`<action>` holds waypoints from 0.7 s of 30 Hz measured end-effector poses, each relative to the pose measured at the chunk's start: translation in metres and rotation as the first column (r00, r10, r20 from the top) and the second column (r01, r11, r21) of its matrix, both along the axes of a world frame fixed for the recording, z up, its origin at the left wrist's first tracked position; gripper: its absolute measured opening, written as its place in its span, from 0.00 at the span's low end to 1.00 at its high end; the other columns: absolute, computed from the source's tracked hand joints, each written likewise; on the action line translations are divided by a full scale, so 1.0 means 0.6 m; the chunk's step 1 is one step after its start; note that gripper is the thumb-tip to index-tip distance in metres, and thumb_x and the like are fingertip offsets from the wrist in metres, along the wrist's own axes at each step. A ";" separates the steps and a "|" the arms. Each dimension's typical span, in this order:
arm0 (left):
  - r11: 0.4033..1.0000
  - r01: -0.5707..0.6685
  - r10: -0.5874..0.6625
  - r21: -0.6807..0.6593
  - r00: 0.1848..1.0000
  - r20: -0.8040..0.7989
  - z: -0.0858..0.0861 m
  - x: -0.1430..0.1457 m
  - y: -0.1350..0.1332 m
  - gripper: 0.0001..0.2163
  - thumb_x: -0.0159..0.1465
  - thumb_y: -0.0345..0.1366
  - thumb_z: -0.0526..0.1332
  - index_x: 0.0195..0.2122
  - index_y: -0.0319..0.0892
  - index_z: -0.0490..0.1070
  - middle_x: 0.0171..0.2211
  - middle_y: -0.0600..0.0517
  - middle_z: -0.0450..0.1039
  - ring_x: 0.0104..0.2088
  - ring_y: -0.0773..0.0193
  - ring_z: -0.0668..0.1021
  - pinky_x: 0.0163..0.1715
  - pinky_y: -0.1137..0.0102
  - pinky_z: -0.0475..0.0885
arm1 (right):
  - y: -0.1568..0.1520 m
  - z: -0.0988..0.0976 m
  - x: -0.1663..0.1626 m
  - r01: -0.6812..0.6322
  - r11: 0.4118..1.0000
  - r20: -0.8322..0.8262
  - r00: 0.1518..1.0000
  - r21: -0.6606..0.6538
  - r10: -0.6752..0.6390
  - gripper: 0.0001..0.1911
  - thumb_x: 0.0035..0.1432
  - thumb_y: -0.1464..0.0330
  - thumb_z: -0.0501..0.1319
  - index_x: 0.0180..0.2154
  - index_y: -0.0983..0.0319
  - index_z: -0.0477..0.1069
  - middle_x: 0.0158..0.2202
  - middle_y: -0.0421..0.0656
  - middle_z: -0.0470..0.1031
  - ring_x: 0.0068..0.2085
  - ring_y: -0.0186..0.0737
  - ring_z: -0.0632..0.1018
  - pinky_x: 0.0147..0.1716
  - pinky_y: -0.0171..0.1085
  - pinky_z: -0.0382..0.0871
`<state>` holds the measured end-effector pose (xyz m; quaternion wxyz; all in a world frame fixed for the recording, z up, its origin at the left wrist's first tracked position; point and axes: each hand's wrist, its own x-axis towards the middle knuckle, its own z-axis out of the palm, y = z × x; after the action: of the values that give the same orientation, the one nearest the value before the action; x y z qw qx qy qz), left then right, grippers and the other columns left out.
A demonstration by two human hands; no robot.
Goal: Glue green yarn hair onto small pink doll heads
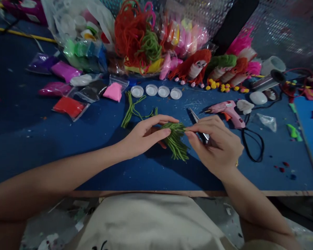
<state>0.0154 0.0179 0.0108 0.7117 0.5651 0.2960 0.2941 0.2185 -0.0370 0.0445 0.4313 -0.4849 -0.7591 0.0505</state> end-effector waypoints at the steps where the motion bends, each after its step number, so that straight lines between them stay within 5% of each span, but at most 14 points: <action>1: 1.000 0.000 0.000 0.016 1.000 -0.004 0.001 0.000 0.000 0.15 0.67 0.41 0.63 0.54 0.45 0.75 0.47 0.50 0.75 0.38 0.64 0.79 0.36 0.70 0.82 | 0.000 0.000 0.000 -0.002 1.000 0.009 1.000 0.001 0.002 0.06 0.61 0.73 0.67 0.36 0.55 0.77 0.30 0.40 0.82 0.32 0.40 0.80 0.36 0.44 0.76; 11: 0.991 -0.023 0.031 0.133 0.998 -0.059 0.001 -0.002 -0.001 0.15 0.68 0.44 0.62 0.51 0.44 0.77 0.49 0.49 0.78 0.45 0.61 0.79 0.43 0.69 0.77 | 0.001 0.002 0.002 -0.053 0.998 0.058 0.997 -0.034 0.055 0.09 0.61 0.74 0.66 0.38 0.52 0.79 0.33 0.39 0.83 0.33 0.41 0.80 0.38 0.46 0.75; 21: 0.995 -0.021 0.024 0.102 0.999 -0.029 -0.001 0.000 -0.001 0.14 0.67 0.44 0.64 0.50 0.43 0.76 0.49 0.49 0.78 0.47 0.60 0.80 0.45 0.70 0.76 | 0.002 -0.001 0.005 -0.081 0.996 0.120 0.989 -0.024 0.083 0.10 0.61 0.74 0.66 0.39 0.51 0.79 0.34 0.38 0.83 0.34 0.40 0.80 0.39 0.46 0.74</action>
<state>0.0152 0.0175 0.0100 0.6742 0.6016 0.2976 0.3081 0.2212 -0.0360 0.0436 0.3773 -0.4597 -0.8026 0.0459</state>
